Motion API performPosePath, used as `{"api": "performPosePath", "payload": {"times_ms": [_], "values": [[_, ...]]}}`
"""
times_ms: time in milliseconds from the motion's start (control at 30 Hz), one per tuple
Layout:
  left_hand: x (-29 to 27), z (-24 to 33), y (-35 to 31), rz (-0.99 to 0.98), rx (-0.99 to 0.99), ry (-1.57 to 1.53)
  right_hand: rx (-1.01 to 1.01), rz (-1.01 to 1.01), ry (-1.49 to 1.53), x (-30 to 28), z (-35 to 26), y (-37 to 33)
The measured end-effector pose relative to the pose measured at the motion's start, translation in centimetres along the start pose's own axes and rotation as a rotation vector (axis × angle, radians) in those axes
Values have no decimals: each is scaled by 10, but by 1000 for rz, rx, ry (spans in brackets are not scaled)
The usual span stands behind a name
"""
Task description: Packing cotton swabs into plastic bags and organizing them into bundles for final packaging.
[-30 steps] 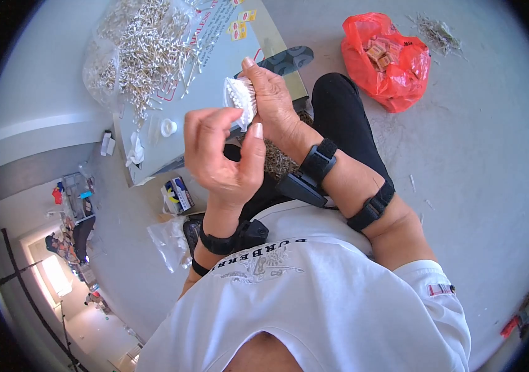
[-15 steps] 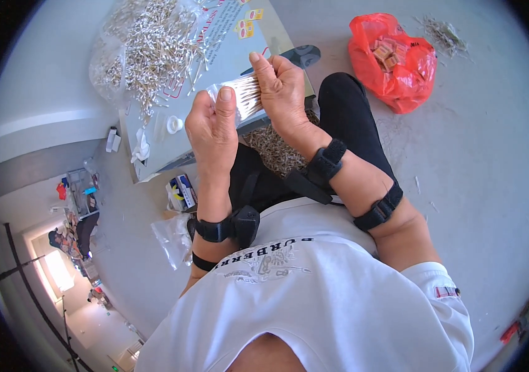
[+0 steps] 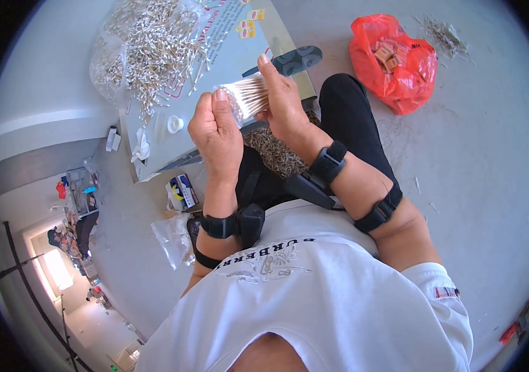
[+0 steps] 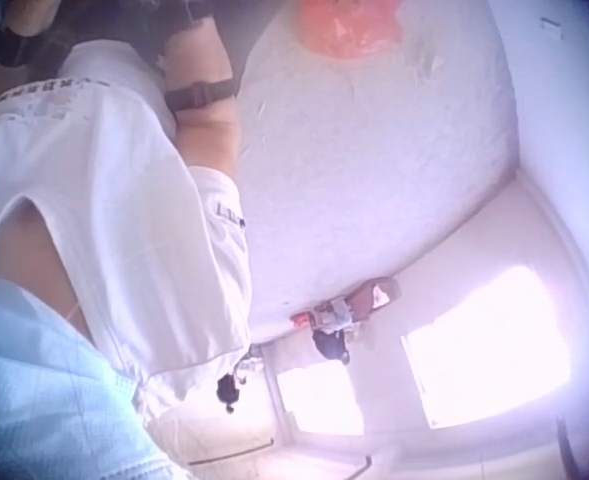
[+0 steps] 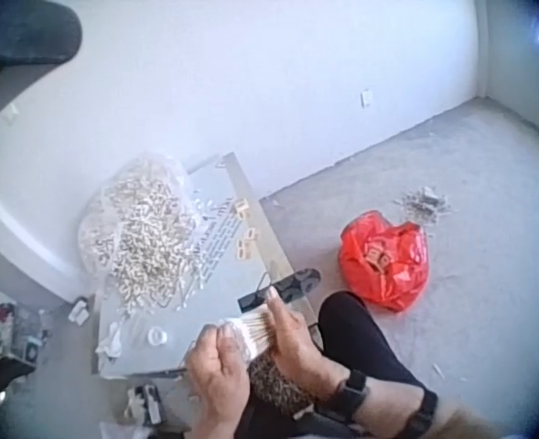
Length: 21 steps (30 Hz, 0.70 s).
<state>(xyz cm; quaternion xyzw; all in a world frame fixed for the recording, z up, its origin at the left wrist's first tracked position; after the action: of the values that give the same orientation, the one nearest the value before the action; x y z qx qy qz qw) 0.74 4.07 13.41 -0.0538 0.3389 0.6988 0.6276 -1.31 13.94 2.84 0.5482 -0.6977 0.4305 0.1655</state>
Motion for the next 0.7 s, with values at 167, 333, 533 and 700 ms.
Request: {"api": "performPosePath", "payload": {"times_ms": [167, 333, 533, 700], "values": [[-2, 0, -2, 101, 94, 104, 132, -195, 130, 14, 10, -8], [-3, -1, -3, 118, 82, 18, 160, -391, 284, 16, 17, -5], [-3, 3, -6, 47, 60, -27, 153, -523, 405, 18, 13, -5], [-1, -6, -9, 25, 8, -73, 121, -562, 416, 18, 10, -3]]}}
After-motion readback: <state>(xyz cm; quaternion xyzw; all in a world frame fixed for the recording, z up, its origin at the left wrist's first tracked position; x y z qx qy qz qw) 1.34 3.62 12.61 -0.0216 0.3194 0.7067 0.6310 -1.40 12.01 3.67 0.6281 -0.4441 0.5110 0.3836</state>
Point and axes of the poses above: each hand's wrist, its own y-axis towards the middle knuckle, its own x-axis out of the palm, z = x × y, the point moved 7 cm from there along y, towards the middle knuckle, and after that the axes turned 2 degrees about -y, right-handed, at the moved point
